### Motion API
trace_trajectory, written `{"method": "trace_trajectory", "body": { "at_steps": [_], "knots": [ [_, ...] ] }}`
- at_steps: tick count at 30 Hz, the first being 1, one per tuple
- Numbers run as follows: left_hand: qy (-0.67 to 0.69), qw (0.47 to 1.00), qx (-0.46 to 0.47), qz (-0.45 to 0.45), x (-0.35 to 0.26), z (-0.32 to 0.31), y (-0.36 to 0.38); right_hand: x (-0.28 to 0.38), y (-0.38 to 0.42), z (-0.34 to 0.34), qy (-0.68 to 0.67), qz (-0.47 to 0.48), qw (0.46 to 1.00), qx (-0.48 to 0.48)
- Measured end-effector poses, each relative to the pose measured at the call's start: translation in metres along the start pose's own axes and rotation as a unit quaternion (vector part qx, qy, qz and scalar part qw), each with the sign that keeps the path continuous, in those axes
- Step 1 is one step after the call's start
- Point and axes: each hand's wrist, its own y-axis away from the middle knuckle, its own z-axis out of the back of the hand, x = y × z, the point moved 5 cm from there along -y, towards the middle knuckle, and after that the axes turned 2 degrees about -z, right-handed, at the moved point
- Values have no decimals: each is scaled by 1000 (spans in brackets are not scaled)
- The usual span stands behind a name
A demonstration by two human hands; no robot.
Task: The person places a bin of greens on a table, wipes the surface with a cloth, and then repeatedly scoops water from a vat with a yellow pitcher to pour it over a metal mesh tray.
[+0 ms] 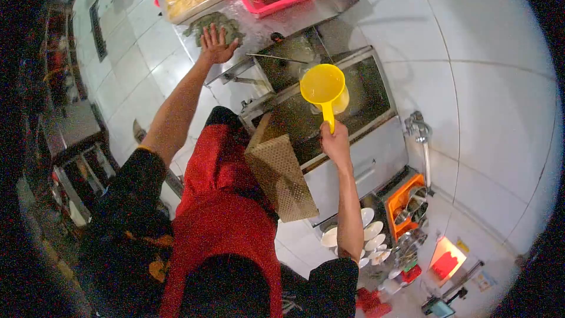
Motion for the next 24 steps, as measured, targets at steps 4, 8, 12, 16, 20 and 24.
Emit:
{"method": "trace_trajectory", "body": {
  "at_steps": [4,8,12,16,20,24],
  "knots": [
    [16,998,-56,-26,8,-13,-2,17,-7,-7,55,25,998,17],
    [28,998,-50,-33,7,-5,8,65,4,-24,210,165,962,-49],
    [24,998,-43,-36,11,-6,4,85,8,-49,247,132,958,-67],
    [27,998,-46,-33,12,-5,3,71,-14,-78,309,113,944,29],
    [21,999,-16,-19,2,-2,7,-9,-66,-112,465,150,870,59],
    [28,999,-16,-25,-1,-5,-3,4,-51,-101,390,65,916,-71]
  ]
}}
